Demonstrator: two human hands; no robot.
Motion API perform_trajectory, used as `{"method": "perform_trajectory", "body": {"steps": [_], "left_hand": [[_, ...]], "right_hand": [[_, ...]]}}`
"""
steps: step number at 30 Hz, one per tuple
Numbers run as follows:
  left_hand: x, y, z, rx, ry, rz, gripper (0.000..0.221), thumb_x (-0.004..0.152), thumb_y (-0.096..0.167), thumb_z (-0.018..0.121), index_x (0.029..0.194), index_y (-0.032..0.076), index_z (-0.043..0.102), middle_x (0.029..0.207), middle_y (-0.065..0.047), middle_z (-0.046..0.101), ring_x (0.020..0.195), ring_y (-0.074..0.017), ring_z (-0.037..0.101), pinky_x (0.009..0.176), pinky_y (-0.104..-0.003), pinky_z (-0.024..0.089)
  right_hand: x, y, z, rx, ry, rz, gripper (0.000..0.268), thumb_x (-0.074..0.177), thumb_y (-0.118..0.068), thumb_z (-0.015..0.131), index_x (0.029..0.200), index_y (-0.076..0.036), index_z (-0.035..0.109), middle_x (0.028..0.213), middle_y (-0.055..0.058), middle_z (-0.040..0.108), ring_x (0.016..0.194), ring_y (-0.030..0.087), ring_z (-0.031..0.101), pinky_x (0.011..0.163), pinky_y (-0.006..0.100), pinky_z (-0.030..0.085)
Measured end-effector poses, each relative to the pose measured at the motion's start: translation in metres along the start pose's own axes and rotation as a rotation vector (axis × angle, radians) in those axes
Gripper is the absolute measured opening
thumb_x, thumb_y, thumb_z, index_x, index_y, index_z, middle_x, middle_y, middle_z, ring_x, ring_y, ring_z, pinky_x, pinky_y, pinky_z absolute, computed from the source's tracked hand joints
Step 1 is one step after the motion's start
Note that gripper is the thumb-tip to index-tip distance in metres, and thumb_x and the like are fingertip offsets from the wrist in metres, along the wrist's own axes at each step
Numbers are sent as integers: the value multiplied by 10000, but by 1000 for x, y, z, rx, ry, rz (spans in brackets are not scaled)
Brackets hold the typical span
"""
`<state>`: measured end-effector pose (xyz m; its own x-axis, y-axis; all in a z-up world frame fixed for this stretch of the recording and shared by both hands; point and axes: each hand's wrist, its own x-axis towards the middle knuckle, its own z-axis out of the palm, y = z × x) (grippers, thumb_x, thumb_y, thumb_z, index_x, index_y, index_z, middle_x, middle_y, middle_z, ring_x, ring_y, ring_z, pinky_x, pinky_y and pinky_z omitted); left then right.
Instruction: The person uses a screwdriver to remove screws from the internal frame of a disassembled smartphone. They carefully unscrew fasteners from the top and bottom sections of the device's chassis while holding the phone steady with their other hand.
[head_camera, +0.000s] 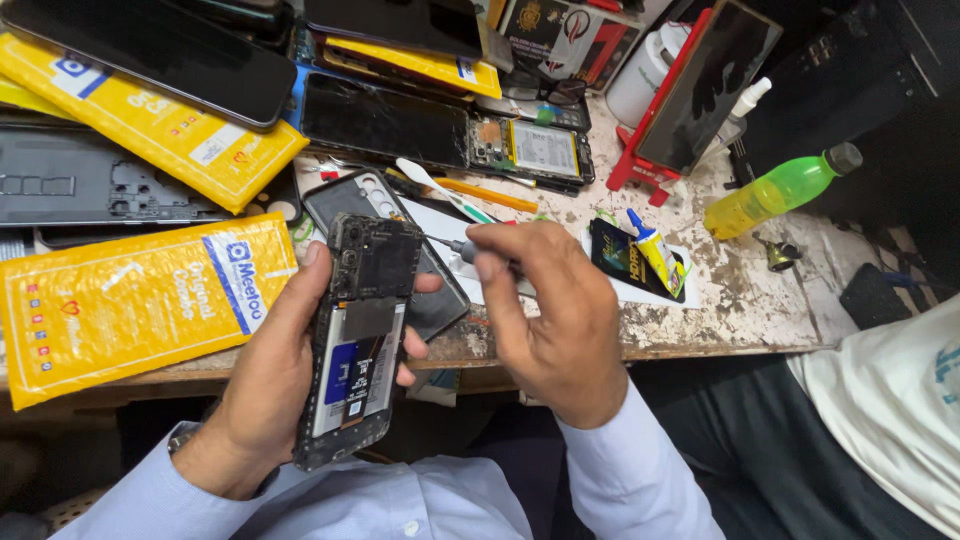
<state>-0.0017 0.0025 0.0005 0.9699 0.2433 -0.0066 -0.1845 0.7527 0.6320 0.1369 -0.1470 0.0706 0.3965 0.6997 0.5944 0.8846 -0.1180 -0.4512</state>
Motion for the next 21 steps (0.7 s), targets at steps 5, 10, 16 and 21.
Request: {"method": "perform_trajectory", "body": {"steps": [5, 10, 16, 21], "left_hand": [[1, 5, 7, 121, 161, -67, 670, 1067, 515, 243, 1358, 29, 600, 1181, -161, 723, 737, -176, 698, 631, -297, 607], [4, 4, 10, 153, 173, -100, 688, 1039, 540, 255, 1327, 43, 633, 995, -141, 747, 705, -160, 697, 616, -284, 595], [2, 6, 10, 195, 197, -87, 724, 1033, 568, 258, 1321, 35, 654, 880, -118, 745, 699, -145, 684, 647, -275, 589], [4, 6, 11, 173, 218, -107, 727, 1021, 578, 263, 1324, 45, 654, 851, -98, 732, 693, -137, 671, 649, -273, 578]], "right_hand": [[0, 4, -1, 89, 12, 16, 348, 974, -78, 721, 1266, 27, 564, 1088, 144, 729, 998, 209, 756, 869, 301, 596], [-3, 2, 7, 228, 78, 239, 302, 1063, -25, 638, 1363, -22, 600, 1058, 124, 774, 952, 163, 766, 819, 279, 649], [-1, 10, 10, 588, 173, 357, 491, 982, -20, 688, 1410, 0, 448, 1055, 125, 751, 967, 146, 731, 843, 284, 629], [5, 18, 15, 636, 143, 439, 351, 1002, -53, 666, 1307, 6, 503, 1045, 88, 719, 922, 142, 720, 795, 287, 627]]}}
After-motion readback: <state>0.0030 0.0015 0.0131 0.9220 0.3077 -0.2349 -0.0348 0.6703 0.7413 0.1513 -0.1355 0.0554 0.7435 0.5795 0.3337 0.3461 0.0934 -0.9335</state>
